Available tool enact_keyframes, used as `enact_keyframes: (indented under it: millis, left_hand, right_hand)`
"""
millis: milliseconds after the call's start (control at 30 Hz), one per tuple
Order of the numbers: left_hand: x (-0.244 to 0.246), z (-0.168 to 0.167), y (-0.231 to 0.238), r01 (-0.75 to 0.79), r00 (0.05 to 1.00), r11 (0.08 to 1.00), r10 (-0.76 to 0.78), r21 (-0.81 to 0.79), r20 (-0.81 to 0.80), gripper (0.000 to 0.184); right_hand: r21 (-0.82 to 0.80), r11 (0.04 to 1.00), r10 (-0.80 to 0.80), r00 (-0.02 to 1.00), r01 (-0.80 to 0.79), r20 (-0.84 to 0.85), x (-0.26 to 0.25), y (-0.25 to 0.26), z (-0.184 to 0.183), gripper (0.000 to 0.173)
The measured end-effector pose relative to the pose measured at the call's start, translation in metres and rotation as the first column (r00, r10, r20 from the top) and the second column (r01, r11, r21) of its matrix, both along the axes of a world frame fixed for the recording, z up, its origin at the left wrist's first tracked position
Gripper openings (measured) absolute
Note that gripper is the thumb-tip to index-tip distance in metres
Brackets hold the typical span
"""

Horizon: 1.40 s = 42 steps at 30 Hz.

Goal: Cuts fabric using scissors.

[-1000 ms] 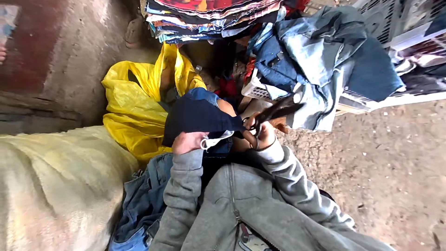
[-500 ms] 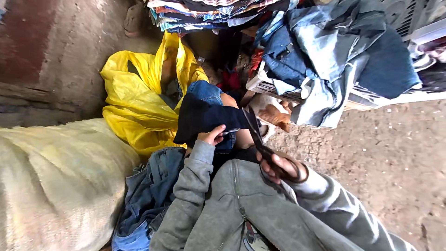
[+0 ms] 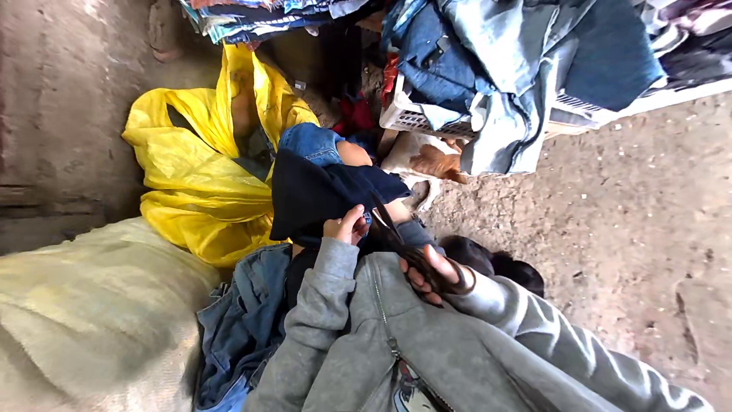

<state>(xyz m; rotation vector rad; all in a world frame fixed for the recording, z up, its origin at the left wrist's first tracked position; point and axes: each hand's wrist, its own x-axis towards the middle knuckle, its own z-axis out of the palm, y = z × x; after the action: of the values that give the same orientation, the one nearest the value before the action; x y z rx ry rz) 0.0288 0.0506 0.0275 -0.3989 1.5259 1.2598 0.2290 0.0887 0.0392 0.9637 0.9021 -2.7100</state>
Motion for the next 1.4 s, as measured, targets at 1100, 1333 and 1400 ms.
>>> enact_keyframes:
  millis: [1100, 1333, 1400]
  left_hand:
    - [0.003, -0.001, 0.002, 0.125, 0.979, 0.989, -0.109, 0.081, -0.173, 0.018]
    - [0.005, 0.003, -0.002, 0.139, 0.984, 0.981, -0.12, 0.138, -0.135, 0.023]
    - [0.003, 0.006, -0.001, 0.119, 0.989, 0.988, -0.109, 0.098, -0.097, 0.023]
  right_hand:
    - [0.394, 0.916, 0.014, 0.985, -0.081, 0.17, -0.023, 0.002, -0.004, 0.07]
    - [0.419, 0.908, -0.038, 0.988, -0.029, 0.151, -0.024, 0.001, -0.007, 0.067]
    - [0.512, 0.857, -0.038, 0.982, -0.063, 0.185, -0.024, 0.002, -0.007, 0.058]
